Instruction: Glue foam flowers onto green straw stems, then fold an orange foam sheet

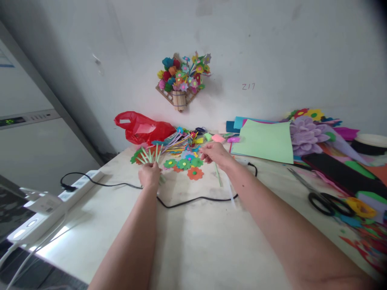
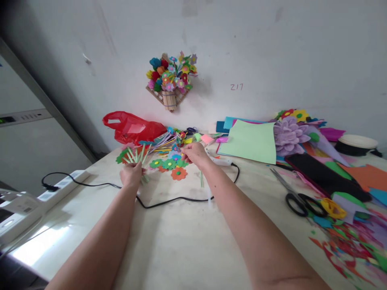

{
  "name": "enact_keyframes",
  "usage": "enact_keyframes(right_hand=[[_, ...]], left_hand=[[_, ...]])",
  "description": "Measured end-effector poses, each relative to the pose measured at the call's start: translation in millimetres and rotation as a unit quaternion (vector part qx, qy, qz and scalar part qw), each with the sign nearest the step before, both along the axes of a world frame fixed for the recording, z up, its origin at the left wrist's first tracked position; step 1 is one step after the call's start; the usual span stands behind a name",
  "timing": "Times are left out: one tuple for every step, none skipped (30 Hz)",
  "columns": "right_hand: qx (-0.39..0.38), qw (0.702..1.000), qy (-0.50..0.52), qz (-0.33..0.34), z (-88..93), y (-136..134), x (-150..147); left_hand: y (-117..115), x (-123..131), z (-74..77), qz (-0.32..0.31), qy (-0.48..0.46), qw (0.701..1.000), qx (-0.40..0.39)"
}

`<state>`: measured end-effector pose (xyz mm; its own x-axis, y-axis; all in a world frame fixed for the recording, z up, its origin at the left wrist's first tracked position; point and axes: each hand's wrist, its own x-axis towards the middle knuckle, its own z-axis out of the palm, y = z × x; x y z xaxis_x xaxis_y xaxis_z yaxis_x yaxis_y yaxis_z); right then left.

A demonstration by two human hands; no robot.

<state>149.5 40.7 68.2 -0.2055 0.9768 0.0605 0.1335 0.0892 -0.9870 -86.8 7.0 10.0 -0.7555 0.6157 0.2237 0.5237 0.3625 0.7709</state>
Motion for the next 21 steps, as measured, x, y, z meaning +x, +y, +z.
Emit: enact_keyframes(right_hand=[[0.000,1.000,0.002,0.000,0.3,0,0],[-0.001,1.000,0.004,0.000,0.5,0,1],[-0.003,1.000,0.005,0.001,0.6,0,1],[-0.004,1.000,0.005,0.002,0.5,0,1],[-0.006,1.000,0.005,0.003,0.4,0,0],[-0.007,1.000,0.005,0.004,0.2,0,0],[-0.008,1.000,0.004,0.004,0.0,0,0],[-0.009,1.000,0.004,0.003,-0.2,1,0],[-0.010,1.000,0.004,0.001,-0.4,1,1],[-0.010,1.000,0.003,0.000,-0.5,1,1],[-0.010,1.000,0.002,-0.002,-0.6,1,1],[-0.010,1.000,0.000,-0.003,-0.7,1,2],[-0.010,1.000,-0.001,-0.003,-0.7,1,2],[-0.011,1.000,0.000,-0.003,-0.6,1,2],[-0.011,1.000,0.000,-0.002,-0.6,1,2],[-0.012,1.000,0.001,-0.002,-0.6,1,2],[-0.014,1.000,0.001,-0.001,-0.5,1,2],[-0.015,1.000,0.000,0.000,-0.5,2,2],[-0.016,1.000,0.000,0.000,-0.6,2,2],[-0.016,1.000,-0.001,0.001,-0.7,2,2],[-0.017,1.000,-0.001,0.001,-1.0,2,2]], left_hand=[[-2,1,2.2,0.017,0.009,1.000,-0.014],[-4,3,3.8,0.030,0.015,0.999,-0.018],[-5,3,4.7,0.040,0.018,0.999,-0.020],[-5,4,4.7,0.046,0.021,0.999,-0.016],[-5,3,4.1,0.048,0.025,0.999,-0.010],[-4,3,3.0,0.049,0.027,0.998,-0.005],[-2,2,1.7,0.051,0.027,0.998,0.001],[-1,1,0.3,0.053,0.027,0.998,0.007],[0,1,-1.0,0.054,0.026,0.998,0.011],[1,1,-2.1,0.055,0.026,0.998,0.013],[2,1,-3.0,0.057,0.029,0.998,0.014],[3,2,-3.7,0.060,0.038,0.997,0.015],[2,3,-4.4,0.063,0.054,0.996,0.018],[2,3,-5.1,0.066,0.074,0.995,0.025],[1,4,-5.9,0.070,0.096,0.992,0.034],[0,4,-6.9,0.073,0.115,0.990,0.044],[0,4,-8.1,0.078,0.124,0.988,0.052],[0,4,-9.5,0.084,0.122,0.987,0.055],[0,2,-11.0,0.090,0.109,0.989,0.051],[1,0,-12.6,0.093,0.091,0.991,0.042],[2,-2,-14.1,0.092,0.072,0.993,0.030]])
